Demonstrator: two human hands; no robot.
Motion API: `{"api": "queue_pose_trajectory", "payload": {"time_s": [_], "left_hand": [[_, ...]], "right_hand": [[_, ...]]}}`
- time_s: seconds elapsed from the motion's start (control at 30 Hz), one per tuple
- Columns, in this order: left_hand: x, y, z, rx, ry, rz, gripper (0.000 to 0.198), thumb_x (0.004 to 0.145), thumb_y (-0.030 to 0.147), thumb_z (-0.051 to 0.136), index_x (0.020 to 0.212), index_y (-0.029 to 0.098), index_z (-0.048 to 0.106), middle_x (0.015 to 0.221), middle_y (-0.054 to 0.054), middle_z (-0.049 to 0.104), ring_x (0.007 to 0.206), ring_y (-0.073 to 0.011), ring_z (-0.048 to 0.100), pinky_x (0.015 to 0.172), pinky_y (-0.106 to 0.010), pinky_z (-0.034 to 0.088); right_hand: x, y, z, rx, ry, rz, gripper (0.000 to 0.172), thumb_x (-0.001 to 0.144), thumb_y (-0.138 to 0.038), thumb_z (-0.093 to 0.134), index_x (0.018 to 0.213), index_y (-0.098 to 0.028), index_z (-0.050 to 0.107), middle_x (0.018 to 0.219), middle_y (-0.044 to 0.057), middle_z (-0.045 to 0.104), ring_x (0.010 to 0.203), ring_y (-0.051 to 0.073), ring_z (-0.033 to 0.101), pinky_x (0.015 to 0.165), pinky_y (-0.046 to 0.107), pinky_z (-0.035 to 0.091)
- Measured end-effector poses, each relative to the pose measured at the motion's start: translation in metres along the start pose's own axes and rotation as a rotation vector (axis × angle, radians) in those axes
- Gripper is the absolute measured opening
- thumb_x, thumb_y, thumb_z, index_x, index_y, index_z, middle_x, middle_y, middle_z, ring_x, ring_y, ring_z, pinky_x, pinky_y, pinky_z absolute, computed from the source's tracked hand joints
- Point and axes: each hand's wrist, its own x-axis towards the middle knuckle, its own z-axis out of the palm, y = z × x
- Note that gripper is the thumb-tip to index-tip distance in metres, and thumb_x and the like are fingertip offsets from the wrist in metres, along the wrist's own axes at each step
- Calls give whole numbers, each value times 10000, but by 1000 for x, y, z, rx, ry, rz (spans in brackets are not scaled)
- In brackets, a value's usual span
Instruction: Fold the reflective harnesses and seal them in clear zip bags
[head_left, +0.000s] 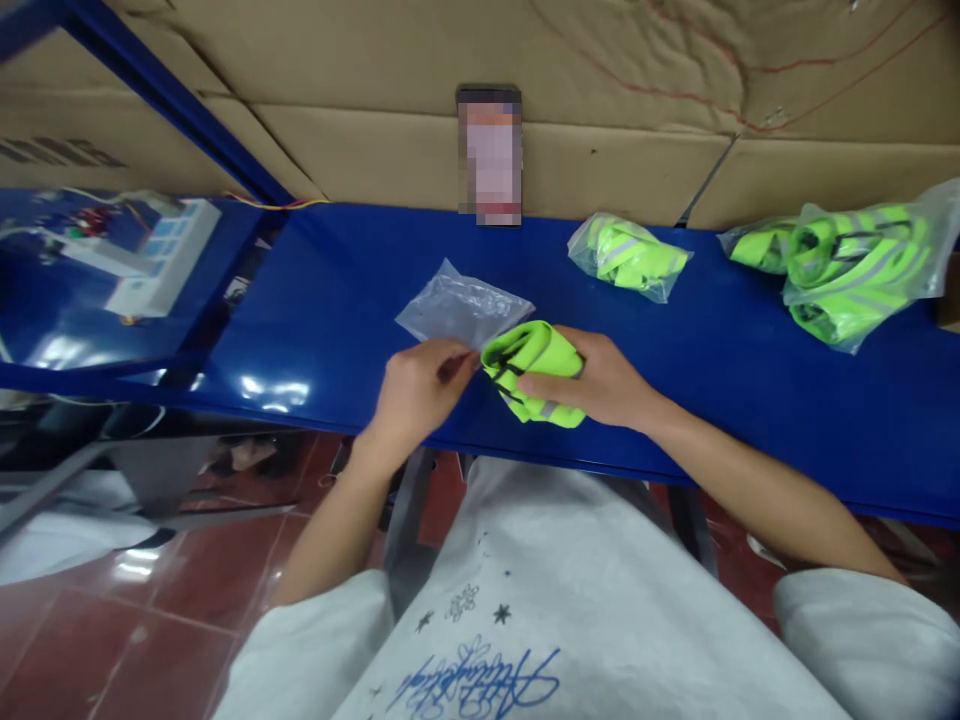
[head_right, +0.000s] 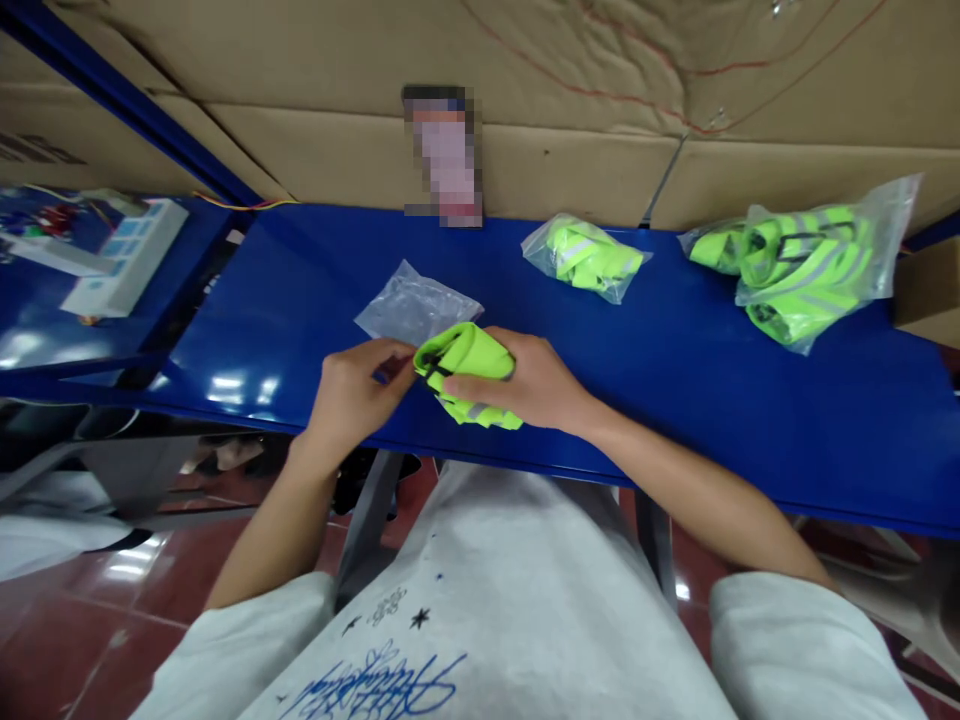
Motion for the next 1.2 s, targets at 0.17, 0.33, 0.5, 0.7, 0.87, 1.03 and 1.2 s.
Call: {"api": "queue_pose_trajectory", "payload": {"time_s": [0.17,0.33,0.5,0.7,0.87,1.03,1.2], "left_hand": [[-11,29,15,-98,243,-30,101,959,226,656,895,177,717,741,16,723,630,-95,669,649,-204,493],[-6,32,27,12,275,126,84,976,191,637,918,161,689,761,7,696,627,-89,637,635,-197,477],[-7,40,29,64,183,299,55,999,184,614,999,177,669,846,-20,717,743,-129,671,694,-237,506],[-8,43,30,22,195,346,37,1007,172,612,1021,187,642,879,-20,731,768,-129,690,706,-247,512],[-8,44,32,156,88,393,43,1017,174,586,1038,193,619,912,-35,735,833,-185,676,761,-317,473],[-13,48,42,90,109,444,125,1014,122,574,1110,200,598,1003,-56,726,909,-204,657,842,-357,485],[-24,64,17,245,-69,471,342,977,269,688,1285,160,584,1127,-133,706,1033,-269,688,870,-388,554]], "right_hand": [[17,15,6,-132,87,104,475,795,-551,823,1053,-162,734,892,44,784,759,190,761,627,242,570],[13,12,-6,-172,83,50,521,808,-577,796,1120,-166,724,936,38,784,785,189,749,650,247,526],[11,12,-13,-559,209,2,427,810,-551,790,953,-153,728,872,27,743,810,189,678,652,255,393],[10,13,-26,-235,66,53,431,776,-529,825,990,-163,751,856,22,743,767,165,678,619,226,445],[13,14,-35,49,37,168,516,753,-588,835,1025,-154,771,892,42,753,712,140,654,615,229,497],[15,22,-31,-244,90,42,472,764,-571,811,944,-139,748,817,17,696,741,140,607,617,227,430],[14,25,-33,-338,63,10,489,799,-600,760,953,-136,743,828,17,702,752,146,608,620,238,394]]}}
